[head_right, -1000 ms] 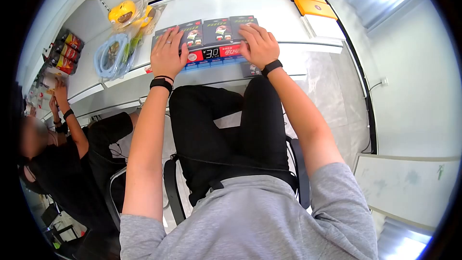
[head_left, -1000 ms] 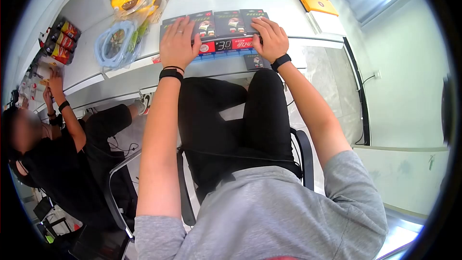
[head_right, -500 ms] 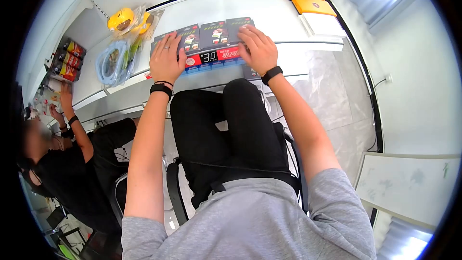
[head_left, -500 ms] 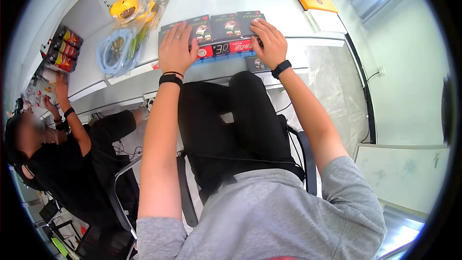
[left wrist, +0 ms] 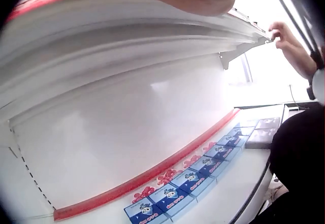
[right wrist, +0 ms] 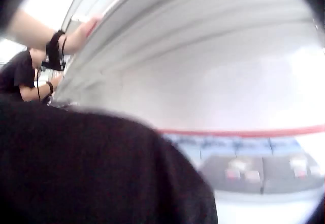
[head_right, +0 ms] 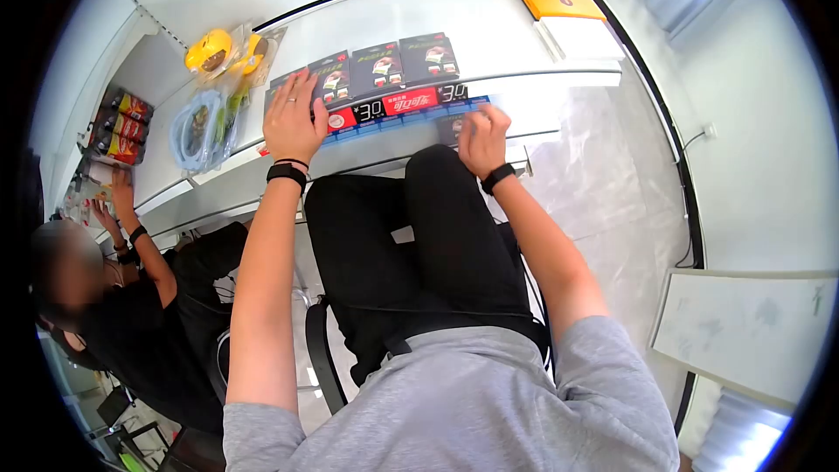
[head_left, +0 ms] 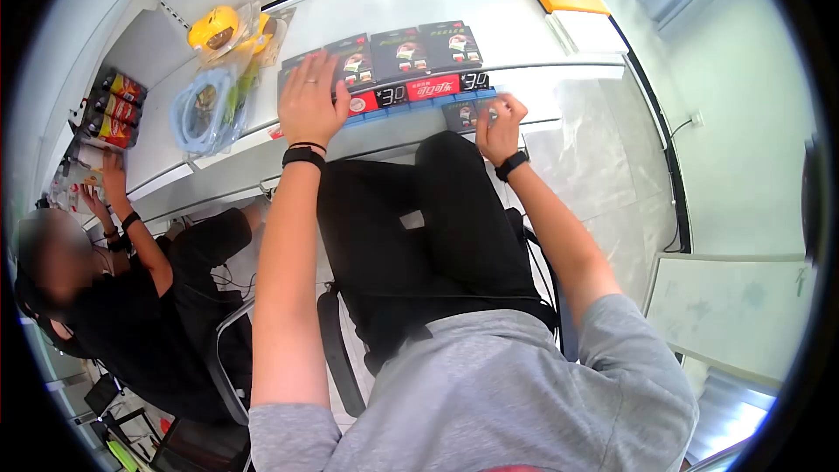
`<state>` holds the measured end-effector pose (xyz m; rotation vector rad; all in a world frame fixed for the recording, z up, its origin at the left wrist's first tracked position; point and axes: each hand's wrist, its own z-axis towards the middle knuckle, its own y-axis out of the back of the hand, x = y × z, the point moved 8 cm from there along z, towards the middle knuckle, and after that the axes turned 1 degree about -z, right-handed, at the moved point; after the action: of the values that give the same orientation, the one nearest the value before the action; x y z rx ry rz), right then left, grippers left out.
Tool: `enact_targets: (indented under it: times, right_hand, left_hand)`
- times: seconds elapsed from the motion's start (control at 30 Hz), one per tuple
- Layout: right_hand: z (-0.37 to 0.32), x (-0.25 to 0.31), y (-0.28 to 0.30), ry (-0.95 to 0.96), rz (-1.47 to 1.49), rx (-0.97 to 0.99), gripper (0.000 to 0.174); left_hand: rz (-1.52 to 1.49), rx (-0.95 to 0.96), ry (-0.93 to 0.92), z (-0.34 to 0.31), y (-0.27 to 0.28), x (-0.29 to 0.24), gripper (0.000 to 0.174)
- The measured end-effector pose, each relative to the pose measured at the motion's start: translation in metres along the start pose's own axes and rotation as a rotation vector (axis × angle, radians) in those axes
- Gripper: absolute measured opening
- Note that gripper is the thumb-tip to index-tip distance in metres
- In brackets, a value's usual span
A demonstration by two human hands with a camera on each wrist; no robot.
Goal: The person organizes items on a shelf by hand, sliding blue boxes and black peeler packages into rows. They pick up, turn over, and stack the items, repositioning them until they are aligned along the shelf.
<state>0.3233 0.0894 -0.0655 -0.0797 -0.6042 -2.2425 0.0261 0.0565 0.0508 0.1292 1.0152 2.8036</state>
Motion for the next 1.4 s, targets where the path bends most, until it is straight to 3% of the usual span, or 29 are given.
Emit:
enact_targets:
  times: [0.03, 0.1, 0.13, 0.3, 0.4, 0.53, 0.6, 0.73, 0.9, 1.03, 1.1, 1.27, 1.4]
  right_hand:
    - [-0.013, -0.005, 0.005, -0.007, -0.004, 0.003, 0.04]
    - [-0.042, -0.026, -0.029, -0.094, -0.09, 0.514, 0.043]
    - [-0.057, -0.039, -0.043, -0.185, -0.103, 0.665, 0.056]
    - [-0.088, -0.068, -0.074, -0.158, -0.232, 0.866, 0.071]
    - [-0.095, -0.07, -0.087, 0.001, -0.39, 0.997, 0.071]
    - [-0.108, -0.084, -0.091, 0.02, -0.364, 0.969, 0.061]
    - [-0.11, -0.083, -0.089, 0.126, -0.39, 0.893, 0.052]
    - [-0.103, -0.081, -0.087, 0.3, -0.434, 0.857, 0.049]
    - [-0.099, -0.1, -0.08, 0.268, -0.422, 0.928, 0.052]
    - [-0.104, -0.106, -0.077, 0.294, -0.595, 1.033, 0.052]
    - [-0.098, -0.101, -0.076, 0.206, -0.531, 1.116, 0.051]
    - [-0.111, -0.102, -0.074, 0.299, -0.536, 0.914, 0.056]
    - [-0.113, -0.101, -0.066, 0.202, -0.478, 0.978, 0.056]
  left_hand:
    - [-0.005, 0.006, -0.003, -0.001, -0.001, -0.001, 0.035]
    - [-0.003, 0.003, 0.001, 0.0, -0.001, 0.0, 0.036]
    - [-0.005, 0.007, -0.004, 0.001, -0.001, 0.0, 0.036]
    - [0.0, 0.003, -0.012, 0.001, -0.001, -0.001, 0.035]
    - [-0.003, 0.022, -0.008, 0.001, -0.002, -0.001, 0.035]
    - [0.005, 0.039, -0.004, 0.004, -0.002, -0.003, 0.035]
    - [-0.008, 0.036, -0.003, 0.001, -0.002, -0.002, 0.035]
    - [-0.011, 0.048, -0.001, 0.002, -0.003, -0.002, 0.036]
    - [-0.007, 0.028, -0.01, 0.001, -0.003, -0.002, 0.037]
    - [-0.004, 0.037, -0.001, 0.004, 0.0, -0.002, 0.037]
    - [0.017, 0.064, -0.013, 0.002, -0.002, -0.003, 0.037]
    - [0.002, 0.056, -0.005, 0.001, -0.002, -0.003, 0.037]
    - [-0.019, 0.071, 0.003, 0.001, -0.002, -0.003, 0.037]
